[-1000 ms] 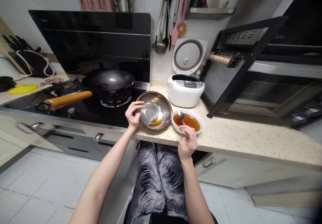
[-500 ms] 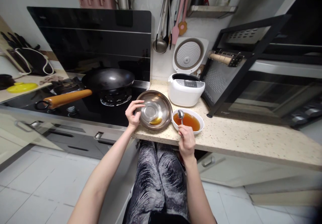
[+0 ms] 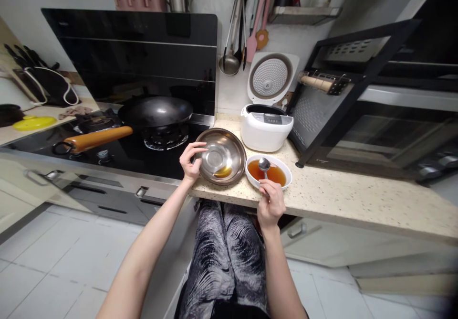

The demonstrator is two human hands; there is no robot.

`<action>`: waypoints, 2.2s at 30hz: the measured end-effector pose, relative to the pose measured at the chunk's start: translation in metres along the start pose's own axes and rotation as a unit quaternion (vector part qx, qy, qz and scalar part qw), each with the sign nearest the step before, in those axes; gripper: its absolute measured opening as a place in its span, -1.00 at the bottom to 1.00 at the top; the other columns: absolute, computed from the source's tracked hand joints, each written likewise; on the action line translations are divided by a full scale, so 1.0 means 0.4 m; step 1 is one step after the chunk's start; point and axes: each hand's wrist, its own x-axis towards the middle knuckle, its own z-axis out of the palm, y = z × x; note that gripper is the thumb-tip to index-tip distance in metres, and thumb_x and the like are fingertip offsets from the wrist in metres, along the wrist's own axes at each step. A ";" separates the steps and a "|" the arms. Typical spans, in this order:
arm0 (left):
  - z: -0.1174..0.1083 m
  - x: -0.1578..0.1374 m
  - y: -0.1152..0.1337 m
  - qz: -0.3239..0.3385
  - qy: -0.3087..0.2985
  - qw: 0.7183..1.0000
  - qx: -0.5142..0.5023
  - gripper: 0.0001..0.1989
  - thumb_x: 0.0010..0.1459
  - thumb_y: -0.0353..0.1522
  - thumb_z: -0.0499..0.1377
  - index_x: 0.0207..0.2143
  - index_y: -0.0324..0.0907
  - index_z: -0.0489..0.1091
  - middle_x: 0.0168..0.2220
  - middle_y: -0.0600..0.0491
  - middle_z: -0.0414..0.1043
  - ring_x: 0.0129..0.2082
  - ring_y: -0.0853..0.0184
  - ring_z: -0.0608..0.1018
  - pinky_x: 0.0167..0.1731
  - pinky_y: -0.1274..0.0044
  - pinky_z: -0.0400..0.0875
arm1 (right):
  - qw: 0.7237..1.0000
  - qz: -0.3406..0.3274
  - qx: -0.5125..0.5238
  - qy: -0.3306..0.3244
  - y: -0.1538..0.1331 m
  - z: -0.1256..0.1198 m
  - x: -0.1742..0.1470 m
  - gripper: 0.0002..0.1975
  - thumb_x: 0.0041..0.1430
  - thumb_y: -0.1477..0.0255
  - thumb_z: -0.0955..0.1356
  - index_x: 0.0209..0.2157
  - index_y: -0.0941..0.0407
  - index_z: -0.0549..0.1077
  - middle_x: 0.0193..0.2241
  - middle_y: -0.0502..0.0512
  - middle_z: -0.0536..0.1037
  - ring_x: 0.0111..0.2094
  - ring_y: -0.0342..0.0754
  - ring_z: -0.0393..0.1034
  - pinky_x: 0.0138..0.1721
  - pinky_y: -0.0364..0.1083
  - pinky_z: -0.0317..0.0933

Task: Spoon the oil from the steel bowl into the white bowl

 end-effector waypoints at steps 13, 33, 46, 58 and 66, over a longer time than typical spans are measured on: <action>0.000 0.000 0.002 0.005 0.000 1.000 -0.004 -0.69 -0.07 -0.46 0.08 -0.33 -0.15 0.59 -0.17 -0.04 0.62 -0.15 0.12 0.61 -0.13 0.28 0.49 | 0.994 0.059 0.083 0.043 -0.066 0.028 -0.002 -0.78 0.33 0.62 0.30 -0.15 0.05 0.50 -0.26 0.09 0.61 -0.22 -0.01 0.55 -0.19 0.02 0.45; 0.002 0.002 0.006 0.012 -0.005 1.000 -0.003 -0.68 -0.06 -0.47 0.08 -0.33 -0.14 0.59 -0.17 -0.04 0.62 -0.16 0.13 0.60 -0.16 0.30 0.49 | 0.987 0.068 0.088 -0.115 -0.097 0.140 -0.061 -0.78 0.37 0.59 0.25 -0.17 0.09 0.51 -0.31 0.12 0.57 -0.25 -0.03 0.49 -0.17 -0.03 0.42; 0.004 0.004 0.008 0.010 -0.013 1.000 0.022 -0.71 -0.03 -0.46 0.08 -0.33 -0.13 0.58 -0.17 -0.04 0.61 -0.17 0.13 0.60 -0.15 0.29 0.49 | 0.984 0.080 0.092 -0.127 -0.113 0.155 -0.079 -0.77 0.37 0.59 0.25 -0.16 0.09 0.51 -0.31 0.13 0.56 -0.25 -0.03 0.46 -0.20 -0.04 0.40; 0.007 0.006 0.016 0.013 -0.015 1.000 0.000 -0.69 -0.05 -0.47 0.08 -0.33 -0.14 0.59 -0.16 -0.05 0.62 -0.16 0.13 0.61 -0.14 0.28 0.52 | 0.984 0.084 0.095 -0.122 -0.128 0.157 -0.089 -0.77 0.37 0.61 0.24 -0.23 0.10 0.50 -0.34 0.10 0.54 -0.28 -0.06 0.44 -0.23 -0.08 0.37; 0.008 0.006 0.017 0.021 -0.014 1.000 -0.012 -0.66 -0.07 -0.50 0.07 -0.31 -0.15 0.60 -0.15 -0.04 0.62 -0.15 0.15 0.61 -0.13 0.31 0.50 | 0.981 0.135 0.135 -0.042 -0.143 0.168 -0.111 -0.76 0.35 0.63 0.24 -0.23 0.09 0.49 -0.33 0.08 0.58 -0.26 -0.06 0.51 -0.20 -0.07 0.42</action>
